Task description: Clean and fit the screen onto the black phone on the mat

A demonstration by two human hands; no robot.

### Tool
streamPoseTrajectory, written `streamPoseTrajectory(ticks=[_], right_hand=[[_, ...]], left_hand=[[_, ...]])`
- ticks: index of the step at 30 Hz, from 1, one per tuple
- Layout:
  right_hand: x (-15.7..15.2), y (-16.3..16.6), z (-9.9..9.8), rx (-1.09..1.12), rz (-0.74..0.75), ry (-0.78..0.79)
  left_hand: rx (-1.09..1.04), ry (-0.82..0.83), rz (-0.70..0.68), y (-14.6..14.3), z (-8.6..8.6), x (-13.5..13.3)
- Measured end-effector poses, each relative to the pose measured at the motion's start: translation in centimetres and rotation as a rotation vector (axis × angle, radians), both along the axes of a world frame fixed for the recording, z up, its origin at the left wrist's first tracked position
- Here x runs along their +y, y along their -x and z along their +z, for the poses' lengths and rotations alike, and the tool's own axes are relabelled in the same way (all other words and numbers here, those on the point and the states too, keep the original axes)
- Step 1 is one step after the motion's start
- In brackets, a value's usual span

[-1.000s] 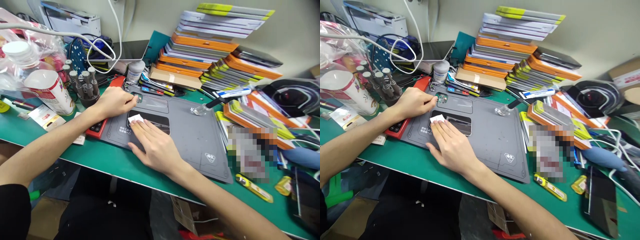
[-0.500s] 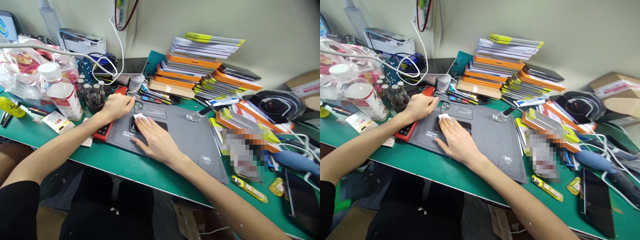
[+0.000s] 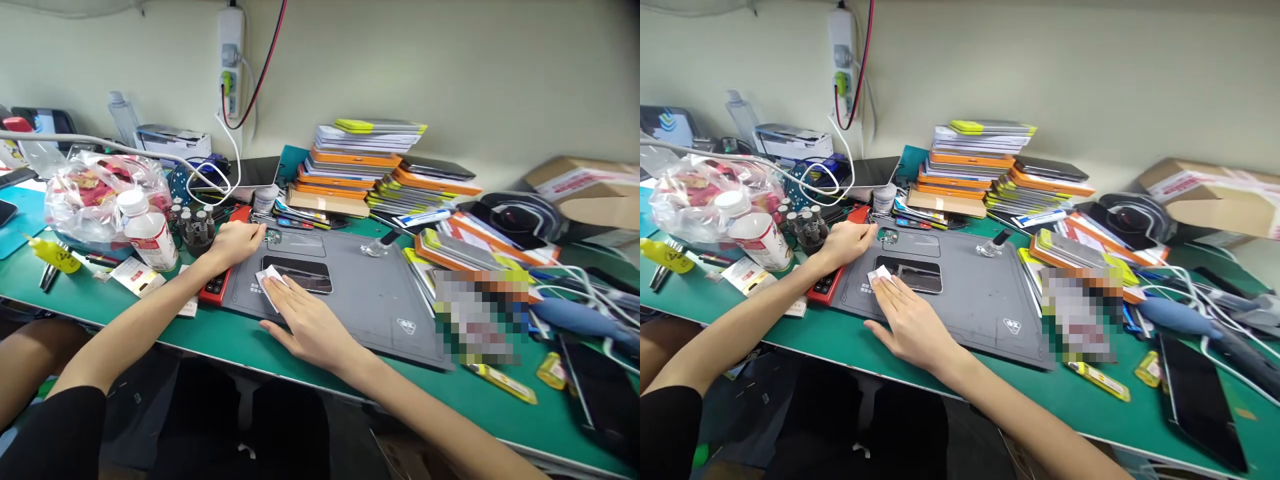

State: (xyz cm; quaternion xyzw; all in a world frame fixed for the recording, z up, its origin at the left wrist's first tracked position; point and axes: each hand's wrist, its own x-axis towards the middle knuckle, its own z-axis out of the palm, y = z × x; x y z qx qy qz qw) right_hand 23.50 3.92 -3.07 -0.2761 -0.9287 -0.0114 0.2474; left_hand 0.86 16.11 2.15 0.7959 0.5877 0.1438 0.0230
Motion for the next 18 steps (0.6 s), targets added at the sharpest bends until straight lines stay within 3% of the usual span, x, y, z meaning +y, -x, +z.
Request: streamPoseTrajectory(ticks=[11, 14, 18], right_hand=[[0.3, -8.6, -1.5, -0.023, -0.367, 0.123], [1.3, -8.4, -1.5, -0.056, -0.447, 0.202], [3.3, -5.5, -0.7, -0.096, -0.508, 0.267]], left_hand=[[0.0, -0.003, -0.02, 0.2, 0.1, 0.4], [0.005, -0.017, -0.002, 0.1, 0.1, 0.3], [0.025, -0.022, 0.016, 0.0, 0.0, 0.2]])
